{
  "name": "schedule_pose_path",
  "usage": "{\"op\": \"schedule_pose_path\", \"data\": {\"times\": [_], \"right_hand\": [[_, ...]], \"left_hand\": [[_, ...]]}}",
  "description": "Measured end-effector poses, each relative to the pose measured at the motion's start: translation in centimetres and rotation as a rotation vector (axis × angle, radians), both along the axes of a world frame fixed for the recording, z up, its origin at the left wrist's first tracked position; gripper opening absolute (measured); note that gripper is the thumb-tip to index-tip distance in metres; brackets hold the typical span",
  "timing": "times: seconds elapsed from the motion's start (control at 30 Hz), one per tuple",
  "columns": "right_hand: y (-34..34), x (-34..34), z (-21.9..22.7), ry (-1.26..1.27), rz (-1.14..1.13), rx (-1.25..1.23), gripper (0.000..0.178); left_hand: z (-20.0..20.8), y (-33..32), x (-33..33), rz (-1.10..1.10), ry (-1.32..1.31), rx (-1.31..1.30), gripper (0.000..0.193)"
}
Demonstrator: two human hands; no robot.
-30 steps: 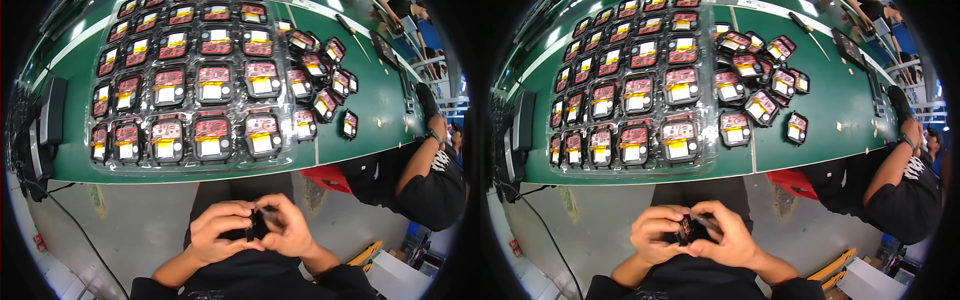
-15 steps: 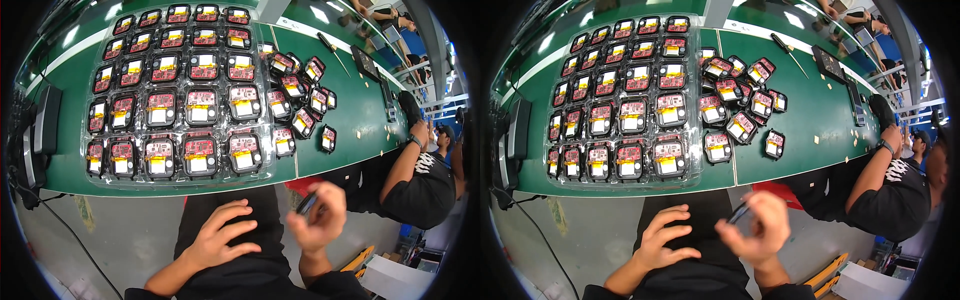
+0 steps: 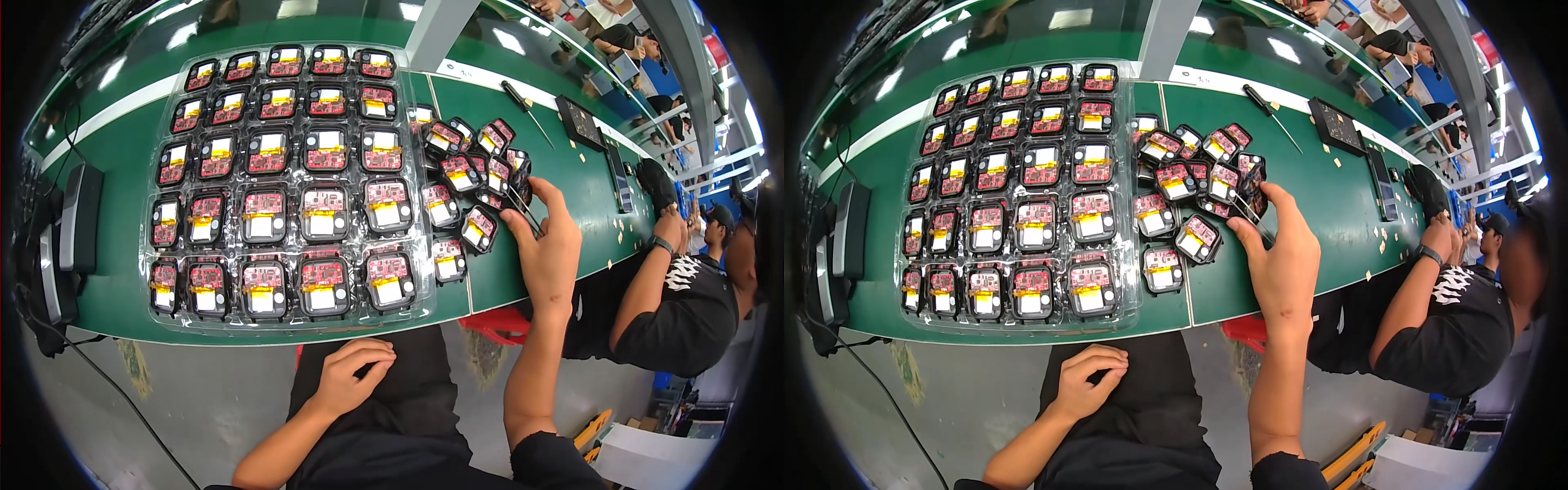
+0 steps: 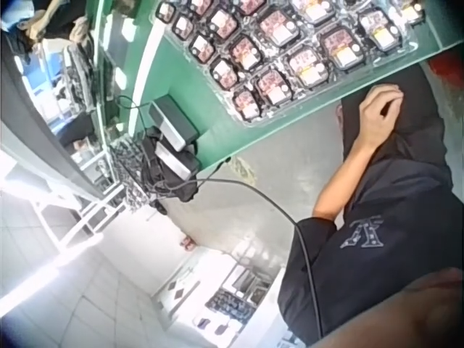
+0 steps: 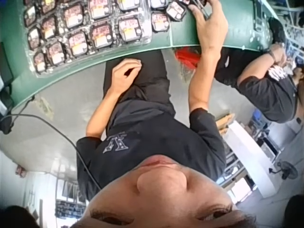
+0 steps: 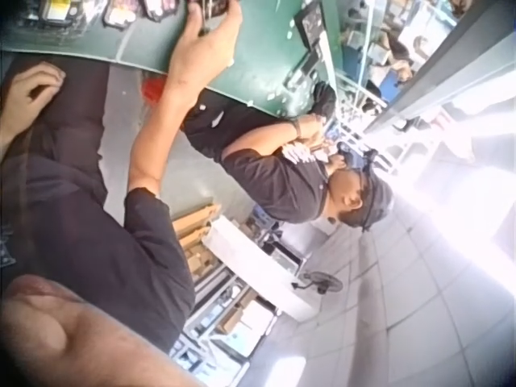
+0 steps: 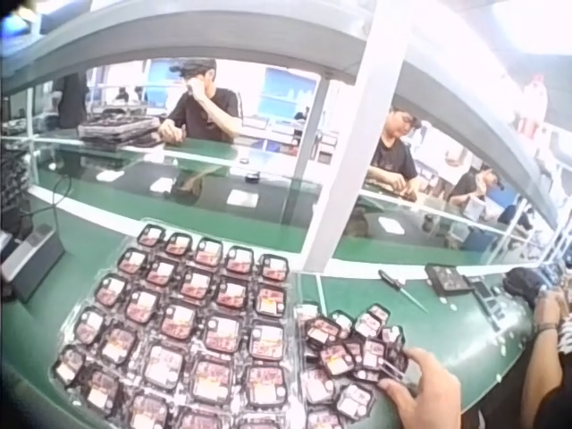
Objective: Inspecting and assembling small electronic components on a plastic tray at a factory workbench.
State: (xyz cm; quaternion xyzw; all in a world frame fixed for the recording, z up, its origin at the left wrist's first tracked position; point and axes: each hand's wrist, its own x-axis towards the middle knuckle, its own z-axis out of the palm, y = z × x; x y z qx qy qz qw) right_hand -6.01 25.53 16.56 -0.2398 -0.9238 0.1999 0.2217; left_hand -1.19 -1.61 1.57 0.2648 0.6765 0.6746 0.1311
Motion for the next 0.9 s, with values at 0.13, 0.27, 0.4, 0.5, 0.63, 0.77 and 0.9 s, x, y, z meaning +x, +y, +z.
{"op": "schedule_pose_path", "data": {"times": [0.13,0.27,0.4,0.5,0.63,0.77,0.9], "right_hand": [[1.4,-0.2,-1.3,0.075,0.121,0.157,0.048],[0.2,-0.1,-0.8,0.076,0.008,0.092,0.041],[0.9,0.3,-1.4,0.086,-0.038,-0.037,0.031],[1.0,0.3,-1.2,0.066,0.043,0.071,0.024],[1.0,0.5,-1.2,0.137,0.124,0.002,0.019],[1.2,0.5,-1.4,0.21,0.211,-0.038,0.02],[1.4,0.6,-1.5,0.181,0.227,-0.022,0.021]], "left_hand": [[0.0,0.2,-0.1,0.011,-0.023,-0.003,0.012],[-0.2,0.0,-0.3,0.014,-0.028,-0.003,0.012],[-0.4,0.0,-0.4,0.014,-0.038,0.002,0.012],[-0.5,0.0,-0.6,0.004,-0.042,0.013,0.012],[-0.3,0.1,-0.7,-0.001,-0.071,0.017,0.012],[-0.5,0.0,-0.5,0.008,-0.089,0.03,0.011],[-0.2,0.0,-0.8,0.002,-0.082,0.037,0.011]]}}
